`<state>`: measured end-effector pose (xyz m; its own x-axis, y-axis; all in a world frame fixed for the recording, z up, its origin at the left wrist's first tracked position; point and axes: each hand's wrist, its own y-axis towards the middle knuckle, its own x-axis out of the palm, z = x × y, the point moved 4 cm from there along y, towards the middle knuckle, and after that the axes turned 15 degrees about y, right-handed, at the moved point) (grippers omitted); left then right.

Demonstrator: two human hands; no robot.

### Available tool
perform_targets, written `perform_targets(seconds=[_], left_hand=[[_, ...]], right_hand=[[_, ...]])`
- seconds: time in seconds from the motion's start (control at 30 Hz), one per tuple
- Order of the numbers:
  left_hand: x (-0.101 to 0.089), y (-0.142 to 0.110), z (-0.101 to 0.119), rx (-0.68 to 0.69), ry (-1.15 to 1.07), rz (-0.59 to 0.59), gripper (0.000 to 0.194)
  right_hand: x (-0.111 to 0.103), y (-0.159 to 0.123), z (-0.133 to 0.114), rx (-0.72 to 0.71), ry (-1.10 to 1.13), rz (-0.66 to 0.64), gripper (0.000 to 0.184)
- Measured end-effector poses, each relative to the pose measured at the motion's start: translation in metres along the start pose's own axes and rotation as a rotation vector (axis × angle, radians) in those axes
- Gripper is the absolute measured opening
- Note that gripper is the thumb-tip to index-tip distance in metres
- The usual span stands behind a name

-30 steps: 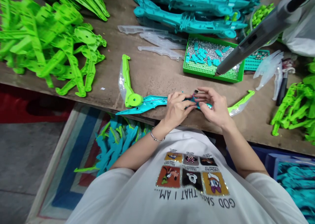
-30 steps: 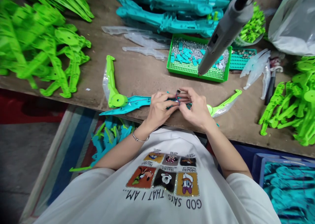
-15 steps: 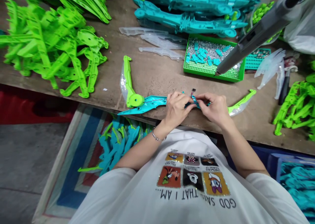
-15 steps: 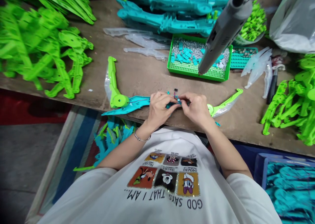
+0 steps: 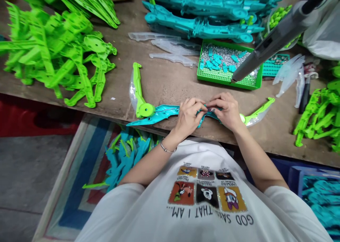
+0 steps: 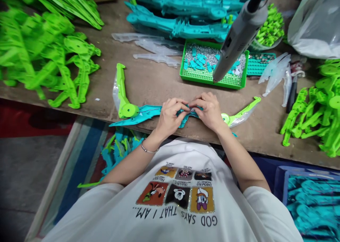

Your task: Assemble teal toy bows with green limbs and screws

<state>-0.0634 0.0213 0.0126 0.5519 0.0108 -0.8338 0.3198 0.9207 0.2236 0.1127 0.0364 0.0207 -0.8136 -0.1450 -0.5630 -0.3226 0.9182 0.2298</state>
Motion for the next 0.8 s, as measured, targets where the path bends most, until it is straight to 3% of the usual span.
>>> perform_targets(seconds=[0.1, 0.3, 0.47, 0.63, 0.8], left_hand=[[0.004, 0.002, -0.002, -0.026, 0.002, -0.023, 0.004], [0.004, 0.003, 0.001, -0.012, 0.033, -0.051, 0.027], [0.002, 0.003, 0.003, 0.016, 0.052, -0.028, 0.015], [0.004, 0.001, 0.003, 0.069, 0.097, 0.059, 0.003], [0.008, -0.002, 0.006, 0.092, 0.176, 0.139, 0.012]], right_hand=[[0.000, 0.002, 0.001, -0.005, -0.002, -0.015, 0.009], [-0.007, 0.004, 0.004, 0.101, 0.132, 0.015, 0.015], [-0.031, 0.002, -0.014, 0.255, 0.252, -0.011, 0.024], [-0.034, -0.001, -0.040, 0.178, 0.045, -0.176, 0.021], [-0.022, -0.007, -0.033, 0.140, -0.186, -0.240, 0.022]])
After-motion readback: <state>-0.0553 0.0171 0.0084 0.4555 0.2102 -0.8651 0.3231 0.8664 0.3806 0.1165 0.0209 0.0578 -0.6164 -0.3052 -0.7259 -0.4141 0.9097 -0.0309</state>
